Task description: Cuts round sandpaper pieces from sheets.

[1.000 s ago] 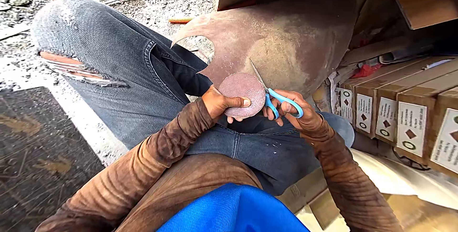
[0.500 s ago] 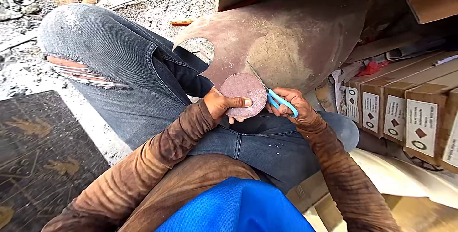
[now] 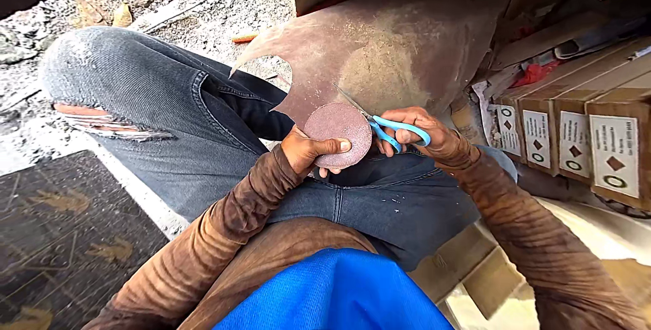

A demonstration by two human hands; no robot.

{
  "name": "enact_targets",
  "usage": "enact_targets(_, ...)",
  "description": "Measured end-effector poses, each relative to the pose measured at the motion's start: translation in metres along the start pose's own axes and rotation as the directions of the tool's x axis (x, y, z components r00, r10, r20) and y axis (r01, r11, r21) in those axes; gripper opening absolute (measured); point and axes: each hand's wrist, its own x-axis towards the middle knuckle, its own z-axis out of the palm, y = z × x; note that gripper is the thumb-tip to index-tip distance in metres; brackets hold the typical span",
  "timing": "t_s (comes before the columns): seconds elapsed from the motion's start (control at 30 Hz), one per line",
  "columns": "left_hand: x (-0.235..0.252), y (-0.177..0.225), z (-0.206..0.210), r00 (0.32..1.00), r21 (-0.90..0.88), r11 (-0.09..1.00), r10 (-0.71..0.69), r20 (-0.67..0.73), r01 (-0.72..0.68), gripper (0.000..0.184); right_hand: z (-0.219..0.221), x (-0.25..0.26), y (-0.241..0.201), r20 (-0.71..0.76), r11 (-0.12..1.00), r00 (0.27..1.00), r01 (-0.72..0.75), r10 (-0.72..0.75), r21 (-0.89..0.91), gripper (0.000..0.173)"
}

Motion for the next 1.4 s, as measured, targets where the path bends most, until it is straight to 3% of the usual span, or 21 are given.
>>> enact_targets(0.33,-0.013,0.000,0.015,0.999,0.032,1.000,-0.003,0.041,0.001,0.013,0.007,-0.020,0.024,-0.098,0.997,0.992,0.071,-0.074,-0.034,0.049)
enact_targets(0.43,-0.025,0.014,0.022,0.997,0.183,0.982,0.041,0.058,-0.051,0.017,0.017,-0.025,0.021,-0.124,0.984,0.977,0.164,-0.171,-0.069,0.050)
enact_targets(0.53,-0.042,0.047,0.039,0.972,0.438,0.871,0.165,0.167,-0.223,0.020,0.040,-0.029,0.007,-0.178,0.949,0.933,0.311,-0.314,-0.044,0.053)
enact_targets(0.67,-0.062,0.105,0.095,0.921,0.734,0.557,0.192,0.340,-0.387,0.029,0.070,-0.037,-0.015,-0.315,0.806,0.748,0.581,-0.584,-0.115,0.053)
enact_targets(0.83,-0.116,0.149,0.208,0.838,0.836,0.098,-0.031,0.545,-0.540,0.030,0.121,-0.058,-0.036,-0.455,0.519,0.379,0.822,-0.806,-0.235,0.037)
enact_targets(0.93,-0.130,0.166,0.253,0.807,0.786,-0.193,-0.064,0.587,-0.587,0.036,0.136,-0.052,-0.050,-0.562,0.490,0.169,0.720,-0.810,-0.491,0.042)
enact_targets(1.0,-0.112,0.188,0.258,0.848,0.810,-0.272,-0.043,0.529,-0.519,0.046,0.123,-0.024,-0.053,-0.569,0.490,0.093,0.630,-0.817,-0.602,0.048)
enact_targets(1.07,-0.080,0.210,0.235,0.911,0.885,-0.253,0.033,0.411,-0.390,0.043,0.107,0.020,-0.046,-0.610,0.553,0.136,0.605,-0.781,-0.573,0.049)
enact_targets(1.2,-0.001,0.261,0.129,0.978,0.976,-0.112,0.075,0.195,-0.186,0.022,0.078,0.109,-0.020,-0.695,0.741,0.407,0.614,-0.593,-0.271,0.027)
enact_targets(1.33,0.032,0.288,0.051,0.996,0.993,-0.087,0.015,0.086,-0.084,0.012,0.061,0.159,0.006,-0.500,0.905,0.779,0.426,-0.377,-0.019,0.043)
enact_targets(1.4,0.036,0.297,0.030,0.994,0.991,-0.089,-0.036,0.101,-0.104,0.016,0.060,0.166,0.017,-0.393,0.913,0.856,0.399,-0.337,0.085,0.052)
